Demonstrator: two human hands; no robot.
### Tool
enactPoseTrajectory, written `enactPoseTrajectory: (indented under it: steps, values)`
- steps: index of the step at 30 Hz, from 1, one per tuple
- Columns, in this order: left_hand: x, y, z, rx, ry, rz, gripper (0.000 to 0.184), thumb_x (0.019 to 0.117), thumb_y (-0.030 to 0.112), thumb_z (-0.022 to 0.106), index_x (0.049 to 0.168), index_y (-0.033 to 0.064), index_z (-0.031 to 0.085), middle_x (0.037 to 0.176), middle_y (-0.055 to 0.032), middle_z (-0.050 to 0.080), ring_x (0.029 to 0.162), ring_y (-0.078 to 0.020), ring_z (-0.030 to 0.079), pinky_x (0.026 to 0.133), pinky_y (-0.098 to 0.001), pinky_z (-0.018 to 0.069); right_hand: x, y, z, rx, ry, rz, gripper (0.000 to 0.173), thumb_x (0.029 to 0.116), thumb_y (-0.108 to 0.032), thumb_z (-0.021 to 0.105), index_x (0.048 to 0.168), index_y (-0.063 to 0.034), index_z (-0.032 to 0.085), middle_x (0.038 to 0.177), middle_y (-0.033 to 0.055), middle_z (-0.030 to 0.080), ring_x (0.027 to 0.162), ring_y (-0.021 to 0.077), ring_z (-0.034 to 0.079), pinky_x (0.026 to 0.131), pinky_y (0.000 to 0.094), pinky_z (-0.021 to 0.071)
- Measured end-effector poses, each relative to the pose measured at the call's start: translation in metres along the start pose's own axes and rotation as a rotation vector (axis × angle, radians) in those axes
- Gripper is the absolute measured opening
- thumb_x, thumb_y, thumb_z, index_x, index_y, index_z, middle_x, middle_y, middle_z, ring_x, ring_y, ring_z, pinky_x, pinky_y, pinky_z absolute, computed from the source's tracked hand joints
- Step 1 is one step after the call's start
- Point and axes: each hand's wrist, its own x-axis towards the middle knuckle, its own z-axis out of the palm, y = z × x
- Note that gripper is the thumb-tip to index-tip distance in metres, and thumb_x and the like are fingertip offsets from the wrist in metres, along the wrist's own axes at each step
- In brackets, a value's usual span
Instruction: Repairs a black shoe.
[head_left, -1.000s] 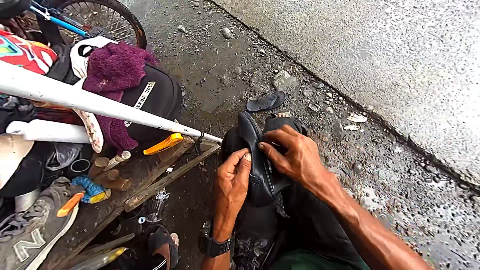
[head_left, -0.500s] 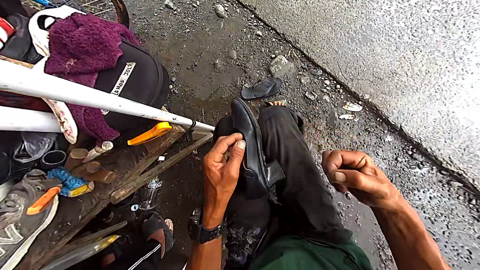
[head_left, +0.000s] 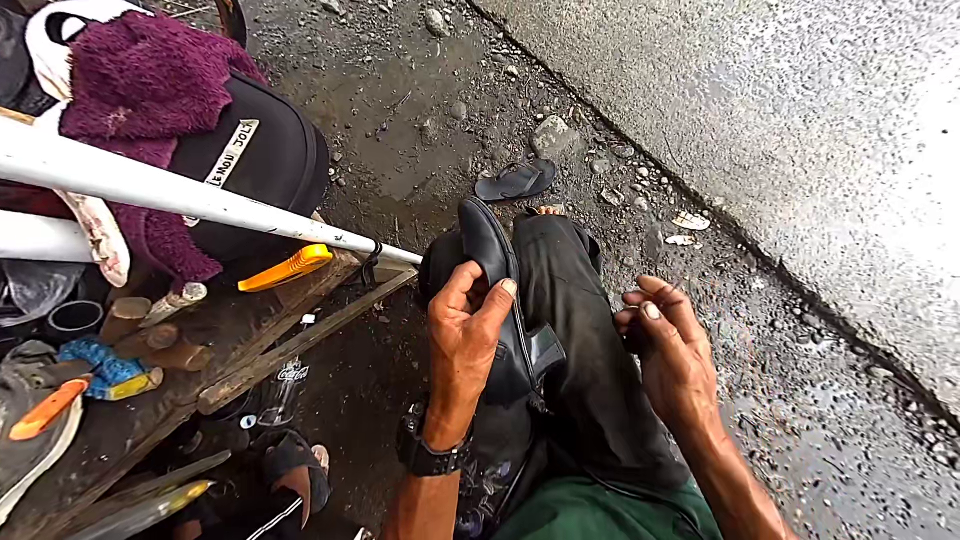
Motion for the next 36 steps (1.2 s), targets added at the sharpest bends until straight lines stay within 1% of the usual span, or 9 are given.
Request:
enactPoseTrajectory:
  steps: [1, 3, 5, 8, 10, 12, 16, 27, 36]
  values:
    - [0.001, 0.001, 0.000, -0.009, 0.006, -0.012, 0.013, 0.0899, 0.001, 0.066, 0.102, -0.0022, 0.070, 0.087, -0.0081, 0.073, 0.081, -0.0143, 0.070, 0.076, -0.0284, 0.0594, -0.005, 0.004, 0.001, -0.108, -0.033, -0.065, 0.043, 0.1086, -0.023, 0.043, 0.142, 0.0038, 0.047, 0.116, 0.0075, 0.067, 0.090, 0.0141, 0.068, 0.076, 0.0283, 0.0599]
    - [0.003, 0.004, 0.002, -0.040, 0.025, -0.044, 0.010, 0.0888, 0.000, 0.067, 0.098, -0.0017, 0.070, 0.085, -0.0083, 0.072, 0.080, -0.0142, 0.070, 0.076, -0.0285, 0.0591, -0.006, 0.006, -0.003, -0.327, -0.094, -0.207, 0.045, 0.1102, -0.025, 0.042, 0.140, 0.0068, 0.052, 0.117, 0.0073, 0.067, 0.090, 0.0088, 0.066, 0.075, 0.0229, 0.0579]
    - [0.003, 0.005, 0.004, -0.087, 0.029, -0.072, 0.008, 0.0886, -0.001, 0.066, 0.096, -0.0014, 0.070, 0.085, -0.0088, 0.071, 0.079, -0.0143, 0.069, 0.077, -0.0290, 0.0584, 0.000, -0.002, -0.007, -0.419, -0.180, -0.263, 0.042, 0.1082, -0.025, 0.048, 0.136, 0.0042, 0.060, 0.116, 0.0083, 0.068, 0.086, 0.0067, 0.065, 0.070, 0.0213, 0.0567]
    - [0.003, 0.007, 0.007, -0.128, 0.033, -0.097, 0.008, 0.0892, -0.001, 0.066, 0.096, -0.0016, 0.069, 0.084, -0.0094, 0.070, 0.078, -0.0146, 0.068, 0.075, -0.0291, 0.0580, 0.014, -0.023, 0.001, -0.463, -0.352, -0.312, 0.041, 0.1057, -0.024, 0.054, 0.137, 0.0012, 0.060, 0.114, 0.0062, 0.070, 0.085, 0.0051, 0.064, 0.070, 0.0203, 0.0555]
    - [0.005, 0.007, 0.009, -0.142, 0.039, -0.107, 0.007, 0.0900, 0.000, 0.066, 0.095, -0.0014, 0.070, 0.083, -0.0095, 0.071, 0.077, -0.0148, 0.068, 0.074, -0.0289, 0.0583, 0.025, -0.037, 0.013, -0.481, -0.473, -0.354, 0.040, 0.1060, -0.023, 0.054, 0.138, 0.0006, 0.061, 0.110, 0.0053, 0.070, 0.087, 0.0055, 0.064, 0.075, 0.0217, 0.0557]
    - [0.007, 0.007, 0.009, -0.152, 0.052, -0.102, 0.005, 0.0902, 0.000, 0.066, 0.093, -0.0014, 0.071, 0.081, -0.0092, 0.071, 0.075, -0.0143, 0.068, 0.072, -0.0283, 0.0584, 0.034, -0.043, 0.026, -0.538, -0.536, -0.398, 0.035, 0.1077, -0.027, 0.053, 0.130, -0.0047, 0.069, 0.103, 0.0050, 0.072, 0.089, 0.0068, 0.065, 0.080, 0.0240, 0.0549]
    - [0.007, 0.006, 0.006, -0.145, 0.050, -0.096, 0.006, 0.0903, 0.000, 0.066, 0.092, -0.0013, 0.072, 0.081, -0.0090, 0.072, 0.075, -0.0137, 0.069, 0.071, -0.0275, 0.0587, 0.047, -0.047, 0.045, -0.669, -0.578, -0.426, 0.033, 0.1080, -0.024, 0.050, 0.129, -0.0128, 0.072, 0.098, 0.0038, 0.071, 0.083, 0.0080, 0.065, 0.071, 0.0258, 0.0535]
    - [0.008, 0.003, 0.003, -0.147, 0.024, -0.080, 0.008, 0.0908, 0.000, 0.064, 0.092, -0.0011, 0.072, 0.081, -0.0090, 0.072, 0.075, -0.0143, 0.069, 0.072, -0.0277, 0.0586, 0.061, -0.050, 0.061, -0.699, -0.613, -0.367, 0.034, 0.1074, -0.019, 0.047, 0.131, -0.0124, 0.071, 0.108, 0.0019, 0.075, 0.096, 0.0084, 0.068, 0.086, 0.0299, 0.0558]
    - [0.007, 0.001, 0.005, -0.142, 0.028, -0.060, 0.009, 0.0920, -0.001, 0.062, 0.091, -0.0007, 0.071, 0.080, -0.0078, 0.071, 0.074, -0.0131, 0.068, 0.071, -0.0269, 0.0577, 0.064, -0.055, 0.060, -0.740, -0.634, -0.340, 0.035, 0.1061, -0.021, 0.047, 0.130, -0.0159, 0.072, 0.098, 0.0018, 0.071, 0.084, 0.0081, 0.064, 0.073, 0.0287, 0.0533]
